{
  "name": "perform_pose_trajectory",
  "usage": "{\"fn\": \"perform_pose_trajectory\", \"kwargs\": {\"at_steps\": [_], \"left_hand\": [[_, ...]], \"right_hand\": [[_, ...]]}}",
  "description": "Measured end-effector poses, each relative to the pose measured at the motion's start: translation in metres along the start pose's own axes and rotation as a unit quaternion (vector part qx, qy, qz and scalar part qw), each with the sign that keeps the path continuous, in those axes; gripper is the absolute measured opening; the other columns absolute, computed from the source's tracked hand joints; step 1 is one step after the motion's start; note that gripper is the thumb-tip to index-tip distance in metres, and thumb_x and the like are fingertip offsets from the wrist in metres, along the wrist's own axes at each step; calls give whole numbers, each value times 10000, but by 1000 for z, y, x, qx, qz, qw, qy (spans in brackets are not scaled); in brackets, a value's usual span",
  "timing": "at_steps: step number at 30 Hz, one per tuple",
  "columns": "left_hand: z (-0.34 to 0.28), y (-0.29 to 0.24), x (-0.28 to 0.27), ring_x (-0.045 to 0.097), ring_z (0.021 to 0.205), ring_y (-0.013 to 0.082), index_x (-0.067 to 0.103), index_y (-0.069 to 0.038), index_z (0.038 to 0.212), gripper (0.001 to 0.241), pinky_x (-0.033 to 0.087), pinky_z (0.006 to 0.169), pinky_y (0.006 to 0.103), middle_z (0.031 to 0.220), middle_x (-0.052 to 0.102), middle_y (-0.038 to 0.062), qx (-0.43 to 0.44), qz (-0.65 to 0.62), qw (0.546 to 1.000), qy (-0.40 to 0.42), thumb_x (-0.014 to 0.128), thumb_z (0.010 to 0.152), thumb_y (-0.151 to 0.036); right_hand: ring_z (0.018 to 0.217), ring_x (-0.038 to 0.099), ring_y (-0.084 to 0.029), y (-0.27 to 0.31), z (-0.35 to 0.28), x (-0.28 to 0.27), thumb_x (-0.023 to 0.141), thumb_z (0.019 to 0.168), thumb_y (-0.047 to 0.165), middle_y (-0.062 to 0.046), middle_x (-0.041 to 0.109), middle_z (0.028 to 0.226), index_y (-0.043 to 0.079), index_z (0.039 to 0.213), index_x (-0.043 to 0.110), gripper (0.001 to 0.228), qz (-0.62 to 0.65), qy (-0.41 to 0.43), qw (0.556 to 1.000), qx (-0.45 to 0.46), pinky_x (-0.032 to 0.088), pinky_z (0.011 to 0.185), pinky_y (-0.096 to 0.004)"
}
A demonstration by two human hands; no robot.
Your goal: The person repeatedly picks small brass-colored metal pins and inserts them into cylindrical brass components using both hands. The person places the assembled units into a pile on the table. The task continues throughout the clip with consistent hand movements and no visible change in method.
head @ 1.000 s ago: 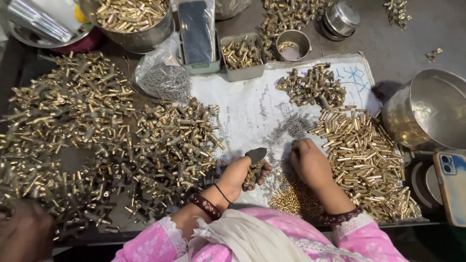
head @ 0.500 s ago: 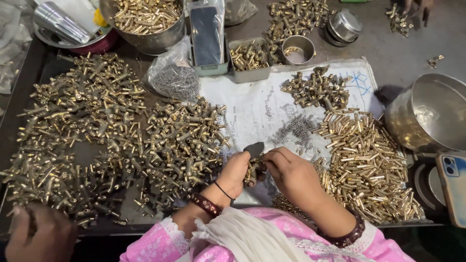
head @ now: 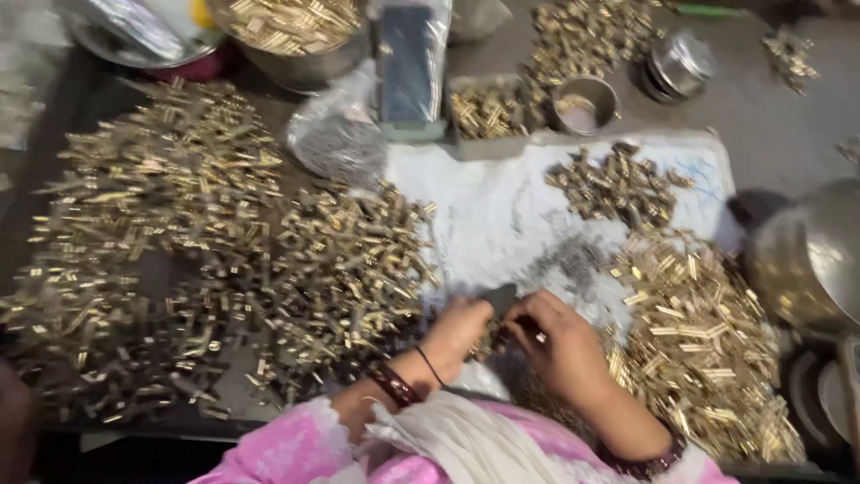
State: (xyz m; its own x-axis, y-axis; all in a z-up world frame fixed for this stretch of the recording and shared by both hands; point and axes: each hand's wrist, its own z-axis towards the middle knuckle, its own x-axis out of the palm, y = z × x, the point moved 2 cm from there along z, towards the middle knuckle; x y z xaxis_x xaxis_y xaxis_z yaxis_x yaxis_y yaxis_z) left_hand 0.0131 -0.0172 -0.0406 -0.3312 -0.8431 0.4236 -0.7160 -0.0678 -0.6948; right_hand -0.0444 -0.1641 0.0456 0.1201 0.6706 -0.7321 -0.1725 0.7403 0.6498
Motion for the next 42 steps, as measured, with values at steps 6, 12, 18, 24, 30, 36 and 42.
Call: {"fn": "perform_pose_trajectory", "kwargs": {"at_steps": [6,12,18,24,30,36,42], "left_hand": [[0,-17,-13,581,505,115,682,-83,1178,288,455,446,257,767,686,10,56,91,994,-32,530,963,-199],[-73,-138,-48,501,1321,313,645,-99,1264,536,389,1123,500,1389,552,143,279,624,659,-315,777,762,-234],[-44,-137,-63,297,1412,385,647,-152,1294,555,215,1122,658,1496,468,188,247,721,562,-322,744,772,-315],[-6,-147,-87,475,1347,384,708,-126,1198,436,409,1034,614,1289,623,152,222,740,544,-327,710,809,-322],[8,-167,-96,646,1094,368,765,-178,1109,328,524,919,503,1160,691,154,207,704,597,-325,605,836,-265],[6,-182,-87,697,1010,367,751,-158,1121,347,549,892,496,1126,703,168,108,714,622,-304,589,878,-345],[8,-188,-95,677,1017,404,745,-128,1150,428,534,894,513,1123,689,213,168,662,658,-319,568,955,-466]], "right_hand": [[858,743,-255,-1,-3,7,755,801,56,-84,720,927,46,956,691,167,62,29,997,44,596,744,-352],[860,774,-169,-1,-16,13,755,828,110,-56,770,950,65,980,722,161,91,76,988,102,626,760,-317],[810,767,-199,11,-27,14,753,841,141,-62,772,936,81,971,732,145,73,120,985,101,608,735,-335],[764,747,-229,7,-43,13,767,840,174,-90,760,894,100,1009,740,186,50,144,977,146,594,710,-359],[752,752,-194,-62,5,-25,737,878,226,-23,782,985,155,1001,753,143,-40,69,969,234,635,736,-359],[990,677,-274,-151,76,-56,725,822,91,-62,690,1182,188,1097,768,296,-243,-77,957,141,578,818,-411],[1080,630,-315,-211,93,-38,707,860,155,-96,654,1156,130,1177,710,317,-340,-89,929,119,561,870,-441]]}}
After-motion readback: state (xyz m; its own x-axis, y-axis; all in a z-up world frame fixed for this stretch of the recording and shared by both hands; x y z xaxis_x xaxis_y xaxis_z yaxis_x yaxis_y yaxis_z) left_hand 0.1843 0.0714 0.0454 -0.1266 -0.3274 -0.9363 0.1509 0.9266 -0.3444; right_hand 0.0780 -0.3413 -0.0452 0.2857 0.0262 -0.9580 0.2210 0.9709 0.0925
